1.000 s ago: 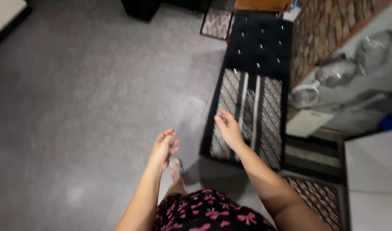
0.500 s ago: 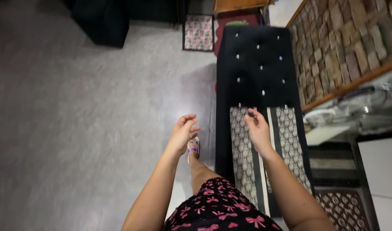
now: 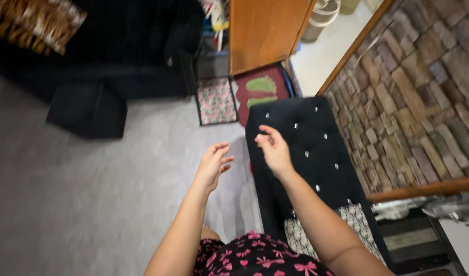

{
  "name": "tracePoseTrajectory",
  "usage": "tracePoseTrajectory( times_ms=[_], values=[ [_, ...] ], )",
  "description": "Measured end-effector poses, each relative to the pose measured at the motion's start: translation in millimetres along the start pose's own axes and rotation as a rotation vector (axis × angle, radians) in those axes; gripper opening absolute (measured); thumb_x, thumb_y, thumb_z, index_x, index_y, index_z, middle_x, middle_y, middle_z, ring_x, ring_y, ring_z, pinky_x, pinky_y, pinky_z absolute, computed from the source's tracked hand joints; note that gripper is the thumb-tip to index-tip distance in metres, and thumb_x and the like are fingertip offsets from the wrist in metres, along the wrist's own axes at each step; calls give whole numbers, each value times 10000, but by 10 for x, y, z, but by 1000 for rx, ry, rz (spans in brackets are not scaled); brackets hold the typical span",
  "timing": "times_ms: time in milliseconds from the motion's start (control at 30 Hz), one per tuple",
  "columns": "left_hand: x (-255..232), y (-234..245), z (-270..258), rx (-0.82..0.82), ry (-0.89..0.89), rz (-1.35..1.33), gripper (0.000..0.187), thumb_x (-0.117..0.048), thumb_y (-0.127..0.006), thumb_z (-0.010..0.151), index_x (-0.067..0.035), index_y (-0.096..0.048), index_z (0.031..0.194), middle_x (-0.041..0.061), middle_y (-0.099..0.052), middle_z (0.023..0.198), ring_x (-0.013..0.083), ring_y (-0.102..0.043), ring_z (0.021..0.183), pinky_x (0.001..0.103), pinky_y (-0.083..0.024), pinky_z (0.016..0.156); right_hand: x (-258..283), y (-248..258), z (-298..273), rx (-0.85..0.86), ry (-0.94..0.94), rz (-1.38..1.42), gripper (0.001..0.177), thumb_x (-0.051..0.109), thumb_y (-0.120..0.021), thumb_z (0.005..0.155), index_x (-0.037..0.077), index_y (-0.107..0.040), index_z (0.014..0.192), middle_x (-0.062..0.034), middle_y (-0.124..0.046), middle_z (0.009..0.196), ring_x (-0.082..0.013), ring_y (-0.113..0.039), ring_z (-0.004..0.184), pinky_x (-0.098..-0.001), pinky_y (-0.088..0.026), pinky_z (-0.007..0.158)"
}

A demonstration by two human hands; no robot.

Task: The person cleans a toilet by spraying water from a handheld bidet sprayer onto the seat, bowl, and exterior surfaces, then wipes various parts of the toilet and nearby shelves.

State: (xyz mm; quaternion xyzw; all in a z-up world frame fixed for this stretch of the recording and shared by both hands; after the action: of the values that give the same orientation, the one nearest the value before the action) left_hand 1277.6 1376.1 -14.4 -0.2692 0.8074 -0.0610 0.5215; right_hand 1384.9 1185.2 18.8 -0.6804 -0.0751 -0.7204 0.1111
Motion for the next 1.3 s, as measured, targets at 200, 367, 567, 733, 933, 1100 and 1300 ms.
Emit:
tracePoseTrajectory(
  times_ms=[200,367,567,733,933,1100,1300],
  values=[
    [-875,104,1548,94,54,54,386,-286,-643,922,-152,-595,1281,-7,-643,1264,171,-661,1001,339,-481,807,-142,-420,1416,-68,-55,-38,391,138,-674,961,29,-629,1334,-29,-673,949,-91,-625,874,-245,-495,783],
    [-1677,44,2929,197,89,141,352,-275,-649,923,-165,-598,1253,-1,-658,1199,168,-670,963,332,-477,775,-268,-409,2675,-207,-86,1,368,158,-652,972,39,-621,1319,-19,-697,929,-83,-635,859,-231,-508,776],
    [-2531,-567,4304,328,103,223,354,-253,-690,912,-135,-620,1238,17,-684,1124,143,-667,905,304,-500,733,-228,-5,3719,-414,-132,10,363,171,-643,972,42,-629,1311,-15,-703,935,-81,-631,832,-230,-487,722],
    [-2714,-1289,5295,476,180,276,369,-242,-698,897,-129,-617,1238,7,-707,1137,135,-666,883,290,-502,717,-316,448,4460,-553,-169,-40,353,201,-636,981,59,-636,1303,-13,-699,931,-77,-636,827,-231,-482,708],
    [-2778,-2375,6596,613,211,364,380,-241,-690,897,-127,-616,1252,30,-710,1125,135,-679,877,280,-509,710,-576,1228,5654,-631,-189,-28,335,205,-638,981,57,-644,1282,-19,-695,919,-87,-638,798,-233,-484,688],
    [-2993,-3124,7526,640,287,554,369,-234,-645,933,-119,-598,1280,32,-698,1127,149,-664,908,306,-529,751,-636,1801,6545,-719,-198,131,296,188,-614,1005,37,-647,1258,-22,-678,914,-89,-604,776,-242,-478,675],
    [-2985,-4240,8427,744,365,483,370,-265,-588,958,-116,-582,1296,36,-690,1179,184,-671,983,373,-522,824,-517,2238,7315,-767,-155,74,300,181,-621,997,16,-661,1244,-42,-696,924,-100,-639,802,-238,-527,742]
  ],
)
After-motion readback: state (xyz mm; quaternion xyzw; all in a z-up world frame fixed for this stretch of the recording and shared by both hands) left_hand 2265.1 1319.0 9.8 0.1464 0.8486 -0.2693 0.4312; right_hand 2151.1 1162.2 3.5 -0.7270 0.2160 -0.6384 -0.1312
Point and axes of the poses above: each hand's wrist, its own z-axis towards the middle knuckle, its own y-axis out of the back of the hand, x = y × z, the point moved 8 cm from there along z, towards the middle knuckle
